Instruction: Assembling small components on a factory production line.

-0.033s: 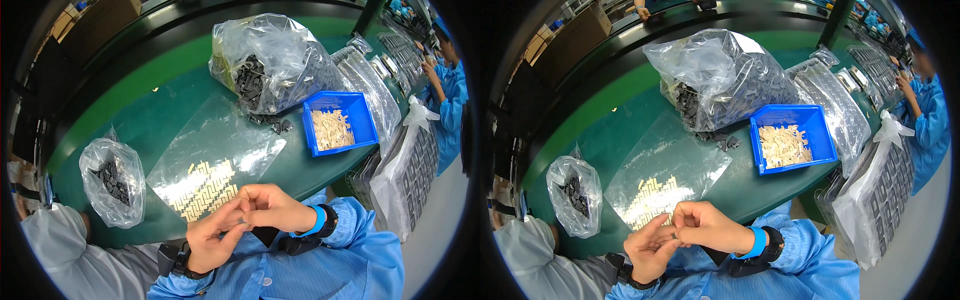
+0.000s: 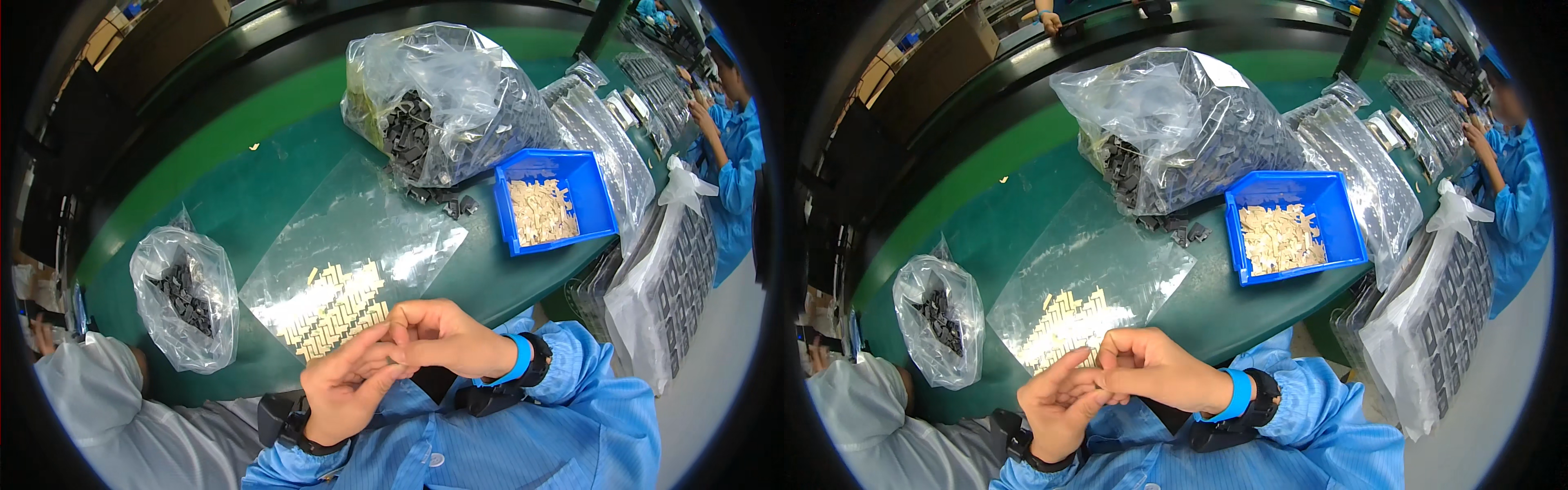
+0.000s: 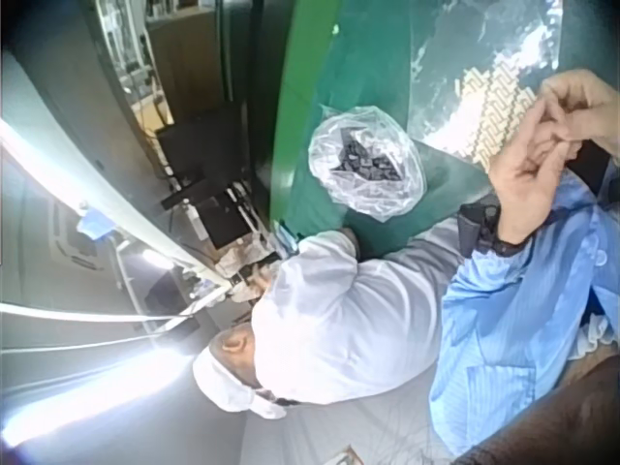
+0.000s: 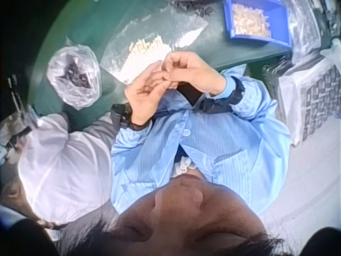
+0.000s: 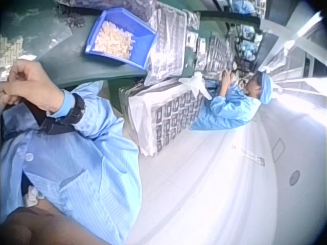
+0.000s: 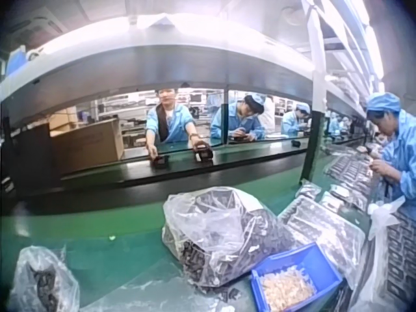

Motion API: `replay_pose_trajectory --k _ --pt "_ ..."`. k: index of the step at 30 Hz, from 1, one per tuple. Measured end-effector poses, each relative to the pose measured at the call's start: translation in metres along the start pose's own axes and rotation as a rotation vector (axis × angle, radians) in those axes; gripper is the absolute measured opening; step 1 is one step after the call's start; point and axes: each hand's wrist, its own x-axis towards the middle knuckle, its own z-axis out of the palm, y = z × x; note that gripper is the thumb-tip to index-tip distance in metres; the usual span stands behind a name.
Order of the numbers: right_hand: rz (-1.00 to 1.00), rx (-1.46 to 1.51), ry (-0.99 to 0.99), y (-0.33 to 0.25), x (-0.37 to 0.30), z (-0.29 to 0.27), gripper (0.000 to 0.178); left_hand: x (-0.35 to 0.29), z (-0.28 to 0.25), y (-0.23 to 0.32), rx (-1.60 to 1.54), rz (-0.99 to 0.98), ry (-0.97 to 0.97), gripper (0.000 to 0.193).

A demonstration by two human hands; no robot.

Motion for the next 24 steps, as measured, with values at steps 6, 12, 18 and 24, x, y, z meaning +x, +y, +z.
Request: replay_pose_trajectory --k 6,12,18,24 --pt "-0.053 0.141 0.013 -0.003 0.005 0.007 0.016 -0.002 -0.007 -0.010 -0.786 -0.291 0.062 0.025" --pt "-0.117 0.023 0.033 -0.003 0.006 0.006 0.015 -0.006 0.000 -0.018 -1.076 -0.426 0.083 0.020" --pt "-0.452 -0.626 0.184 0.000 0.011 0.007 0.014 -0.011 -0.001 -0.016 -1.216 -0.509 0.148 0.021" --pt "-0.673 -0.974 -0.053 -0.006 0.007 0.001 0.040 -0.020 -0.029 0.020 -0.511 0.193 0.404 0.020"
